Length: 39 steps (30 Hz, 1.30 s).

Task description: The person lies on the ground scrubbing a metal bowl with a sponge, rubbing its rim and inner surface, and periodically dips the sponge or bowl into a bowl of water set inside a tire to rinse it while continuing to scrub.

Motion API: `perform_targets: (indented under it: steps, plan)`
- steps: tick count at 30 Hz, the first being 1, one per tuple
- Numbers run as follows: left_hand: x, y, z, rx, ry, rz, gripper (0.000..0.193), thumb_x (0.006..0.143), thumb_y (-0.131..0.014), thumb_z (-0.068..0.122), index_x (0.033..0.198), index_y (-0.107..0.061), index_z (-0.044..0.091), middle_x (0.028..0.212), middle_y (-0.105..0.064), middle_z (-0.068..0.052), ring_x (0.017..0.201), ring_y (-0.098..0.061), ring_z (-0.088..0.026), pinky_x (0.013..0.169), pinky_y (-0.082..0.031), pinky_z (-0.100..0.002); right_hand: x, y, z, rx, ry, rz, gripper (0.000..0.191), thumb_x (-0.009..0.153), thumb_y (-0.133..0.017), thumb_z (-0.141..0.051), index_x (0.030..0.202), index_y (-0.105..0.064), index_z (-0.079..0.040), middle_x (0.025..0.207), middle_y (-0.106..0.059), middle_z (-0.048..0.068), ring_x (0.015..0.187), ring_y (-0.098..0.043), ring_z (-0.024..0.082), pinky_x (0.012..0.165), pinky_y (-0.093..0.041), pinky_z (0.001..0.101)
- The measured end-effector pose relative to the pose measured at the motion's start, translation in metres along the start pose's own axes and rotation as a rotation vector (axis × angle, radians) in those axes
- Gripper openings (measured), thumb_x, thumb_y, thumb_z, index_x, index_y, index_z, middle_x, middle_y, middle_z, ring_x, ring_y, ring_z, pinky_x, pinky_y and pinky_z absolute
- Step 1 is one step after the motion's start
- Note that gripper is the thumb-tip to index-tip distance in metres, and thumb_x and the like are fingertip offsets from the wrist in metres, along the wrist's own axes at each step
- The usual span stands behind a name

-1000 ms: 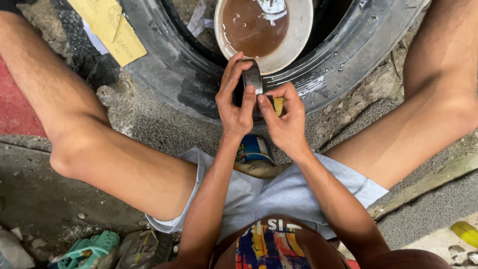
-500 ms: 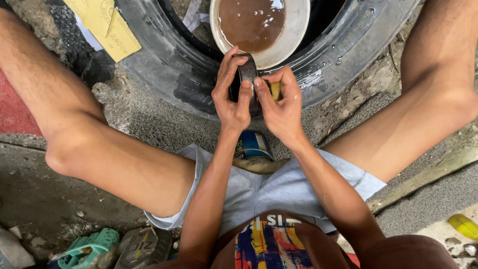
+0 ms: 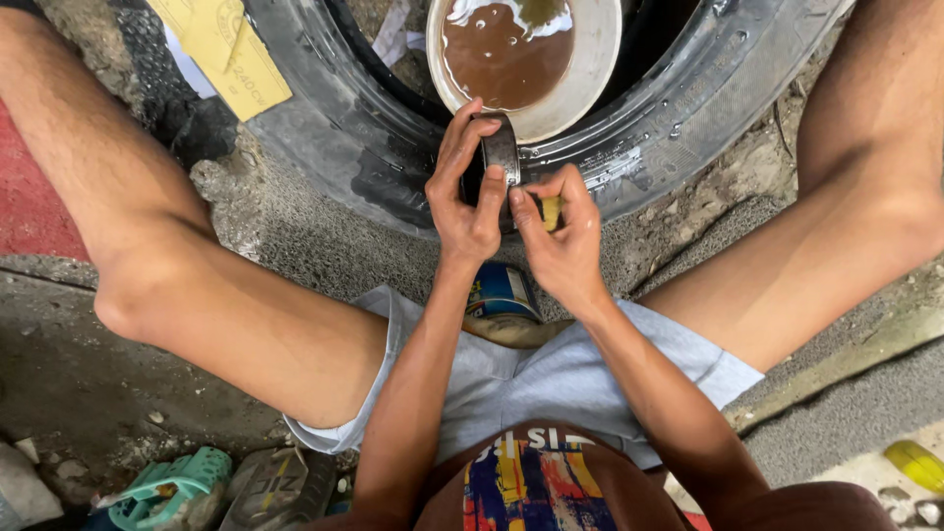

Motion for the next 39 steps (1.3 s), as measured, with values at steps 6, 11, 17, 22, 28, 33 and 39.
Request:
perform_targets:
  steps: [6, 11, 17, 22, 28, 33, 39]
  plan:
    - [-0.001, 0.0, -0.002, -0.019, 0.03, -0.014, 0.038, 0.095, -0.059, 0.01, 0.13, -0.064, -0.004, 0.152, -0.056, -0.023, 0.139, -0.056, -0.033, 0.122, -0.04, -0.042, 0.0, 0.0, 0.003, 0.028, 0.01, 0.021, 0.021, 0.104, -0.069, -0.002, 0.097, -0.049, -0.005, 0.09, -0.06, -0.001, 0.081, -0.048, 0.003, 0.07, -0.042, 0.0215]
    - [-0.001, -0.001, -0.003, -0.016, 0.009, -0.011, 0.037, 0.098, -0.061, 0.011, 0.132, -0.064, -0.004, 0.152, -0.056, -0.023, 0.141, -0.053, -0.033, 0.123, -0.038, -0.043, -0.007, 0.0, 0.001, -0.053, 0.006, 0.005, 0.021, 0.103, -0.069, -0.002, 0.095, -0.05, -0.005, 0.087, -0.056, 0.0, 0.078, -0.046, 0.004, 0.067, -0.04, 0.0223]
    - [-0.002, 0.0, 0.0, 0.009, -0.003, 0.001, 0.036, 0.098, -0.06, 0.015, 0.13, -0.064, -0.003, 0.153, -0.055, -0.022, 0.141, -0.054, -0.033, 0.123, -0.039, -0.043, 0.005, -0.002, 0.002, -0.019, -0.017, 0.059, 0.019, 0.106, -0.069, -0.002, 0.098, -0.052, -0.004, 0.085, -0.054, 0.0, 0.079, -0.044, 0.005, 0.067, -0.039, 0.0242]
    - [-0.002, -0.001, 0.0, 0.017, -0.01, -0.021, 0.037, 0.098, -0.061, 0.015, 0.13, -0.065, -0.003, 0.149, -0.057, -0.023, 0.141, -0.055, -0.034, 0.123, -0.04, -0.044, -0.001, 0.002, -0.007, -0.081, 0.05, 0.04, 0.021, 0.103, -0.069, -0.004, 0.095, -0.049, -0.004, 0.084, -0.058, -0.002, 0.076, -0.049, 0.004, 0.066, -0.042, 0.0226]
    - [-0.003, 0.0, 0.001, 0.012, 0.004, -0.013, 0.037, 0.097, -0.06, 0.016, 0.129, -0.065, -0.002, 0.152, -0.056, -0.023, 0.14, -0.056, -0.034, 0.121, -0.042, -0.044, 0.004, -0.001, -0.008, -0.086, 0.059, 0.055, 0.019, 0.106, -0.069, -0.002, 0.099, -0.051, -0.003, 0.087, -0.057, 0.001, 0.082, -0.047, 0.006, 0.071, -0.043, 0.0246]
    - [-0.002, 0.001, 0.0, 0.007, -0.004, -0.005, 0.036, 0.098, -0.062, 0.017, 0.129, -0.064, -0.003, 0.15, -0.056, -0.024, 0.139, -0.056, -0.034, 0.121, -0.042, -0.044, -0.005, 0.001, -0.006, -0.118, 0.076, 0.01, 0.021, 0.102, -0.069, -0.002, 0.095, -0.049, -0.004, 0.085, -0.059, 0.0, 0.079, -0.05, 0.005, 0.068, -0.043, 0.0239]
    - [-0.004, -0.001, 0.0, -0.015, 0.038, -0.01, 0.038, 0.099, -0.061, 0.02, 0.13, -0.064, -0.003, 0.148, -0.056, -0.023, 0.14, -0.055, -0.033, 0.122, -0.041, -0.043, 0.013, 0.001, 0.0, 0.037, 0.005, 0.013, 0.021, 0.105, -0.069, -0.002, 0.096, -0.05, -0.005, 0.086, -0.059, -0.003, 0.079, -0.047, 0.003, 0.067, -0.04, 0.0225]
Point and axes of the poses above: each hand's wrist, its own x-axis towards the middle knuckle, its own y-axis out of the back of the hand, z = x × y, the point moved 1 cm from there along x, towards the middle knuckle
